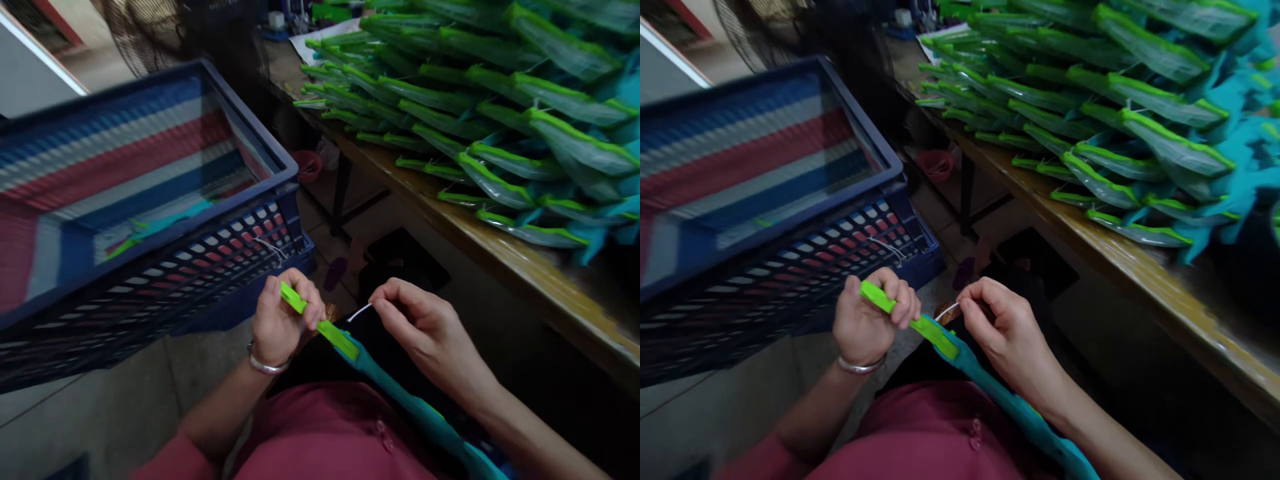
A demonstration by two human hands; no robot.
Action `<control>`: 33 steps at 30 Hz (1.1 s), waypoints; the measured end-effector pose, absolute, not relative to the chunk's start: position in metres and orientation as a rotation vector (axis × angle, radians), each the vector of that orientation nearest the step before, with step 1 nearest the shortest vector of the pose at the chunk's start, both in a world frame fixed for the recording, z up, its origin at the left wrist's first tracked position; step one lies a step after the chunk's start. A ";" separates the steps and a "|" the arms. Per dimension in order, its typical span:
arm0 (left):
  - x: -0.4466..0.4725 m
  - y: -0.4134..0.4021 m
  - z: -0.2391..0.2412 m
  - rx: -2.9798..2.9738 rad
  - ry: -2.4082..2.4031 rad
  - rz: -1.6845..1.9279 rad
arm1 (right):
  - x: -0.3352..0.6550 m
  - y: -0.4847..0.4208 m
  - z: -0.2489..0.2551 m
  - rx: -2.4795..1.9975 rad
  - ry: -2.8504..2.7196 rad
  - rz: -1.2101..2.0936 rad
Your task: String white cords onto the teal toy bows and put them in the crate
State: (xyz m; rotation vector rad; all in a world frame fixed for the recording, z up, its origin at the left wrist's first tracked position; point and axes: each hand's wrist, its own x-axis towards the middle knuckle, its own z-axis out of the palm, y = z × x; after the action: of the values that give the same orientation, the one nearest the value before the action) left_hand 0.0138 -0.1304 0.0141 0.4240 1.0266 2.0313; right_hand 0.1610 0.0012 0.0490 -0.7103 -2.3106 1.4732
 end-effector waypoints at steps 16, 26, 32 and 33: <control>0.028 -0.137 0.013 0.664 0.849 2.015 | 0.133 -0.048 0.066 -0.364 -2.105 1.563; 0.027 -0.133 0.008 0.647 0.841 2.006 | 0.134 -0.048 0.065 -0.371 -2.125 1.571; 0.027 -0.133 0.009 0.600 0.934 1.979 | 0.134 -0.047 0.065 -0.362 -2.150 1.507; 0.027 -0.133 0.008 0.606 0.929 1.980 | 0.133 -0.047 0.065 -0.350 -2.152 1.489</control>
State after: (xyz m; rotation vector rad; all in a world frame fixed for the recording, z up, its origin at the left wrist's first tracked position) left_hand 0.0271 -0.1326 0.0080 0.6056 0.9287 1.9804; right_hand 0.1333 -0.0470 0.0649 -0.3502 -2.1516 1.4894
